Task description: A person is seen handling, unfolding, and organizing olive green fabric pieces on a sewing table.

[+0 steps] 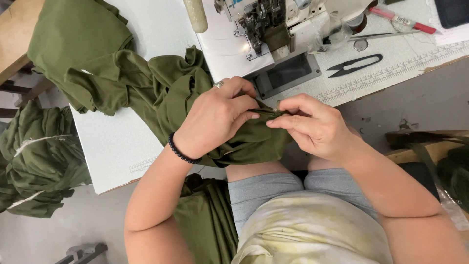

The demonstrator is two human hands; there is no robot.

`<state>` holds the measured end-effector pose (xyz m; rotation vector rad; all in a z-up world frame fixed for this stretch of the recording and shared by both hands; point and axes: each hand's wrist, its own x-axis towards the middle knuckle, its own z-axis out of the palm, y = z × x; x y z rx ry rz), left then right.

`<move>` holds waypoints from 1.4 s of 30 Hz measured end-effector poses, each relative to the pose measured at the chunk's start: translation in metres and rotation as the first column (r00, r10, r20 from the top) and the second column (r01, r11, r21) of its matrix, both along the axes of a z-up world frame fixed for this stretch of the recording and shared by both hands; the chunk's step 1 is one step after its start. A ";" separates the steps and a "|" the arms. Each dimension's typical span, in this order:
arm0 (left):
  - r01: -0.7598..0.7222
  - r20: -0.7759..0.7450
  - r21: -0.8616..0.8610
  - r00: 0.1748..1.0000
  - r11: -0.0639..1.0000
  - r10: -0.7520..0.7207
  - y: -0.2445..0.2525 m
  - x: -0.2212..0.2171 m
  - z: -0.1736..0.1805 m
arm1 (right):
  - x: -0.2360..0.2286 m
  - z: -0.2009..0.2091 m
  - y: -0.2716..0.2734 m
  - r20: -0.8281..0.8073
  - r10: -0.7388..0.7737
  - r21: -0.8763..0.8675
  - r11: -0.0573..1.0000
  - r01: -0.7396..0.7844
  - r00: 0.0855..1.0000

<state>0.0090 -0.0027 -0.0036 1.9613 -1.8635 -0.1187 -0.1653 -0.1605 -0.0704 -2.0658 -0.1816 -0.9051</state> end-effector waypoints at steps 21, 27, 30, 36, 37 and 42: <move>-0.144 -0.121 -0.244 0.986 0.959 0.117 -0.021 0.037 -0.024 | 0.044 -0.008 -0.011 0.020 -0.169 0.075 0.983 0.167 0.985; -0.470 -0.434 -0.247 0.836 0.848 0.336 -0.055 0.062 -0.051 | 0.074 -0.015 -0.014 -0.152 -0.223 0.110 0.964 0.241 0.963; -0.562 -0.400 0.005 0.757 0.827 0.517 -0.065 0.067 -0.049 | 0.071 -0.019 -0.010 -0.216 -0.252 0.245 0.921 0.302 0.943; -0.467 -0.368 -0.112 0.840 0.877 0.400 -0.082 0.118 -0.076 | 0.089 -0.016 -0.001 -0.172 -0.241 0.643 0.707 0.294 0.955; -0.427 -0.331 -0.195 0.876 0.883 0.351 -0.086 0.122 -0.077 | 0.091 -0.014 0.000 -0.176 -0.246 0.652 0.696 0.301 0.953; -0.325 -0.081 -0.392 0.944 0.861 0.319 -0.092 0.140 -0.099 | 0.094 -0.018 0.000 -0.139 -0.252 0.624 0.729 0.282 0.958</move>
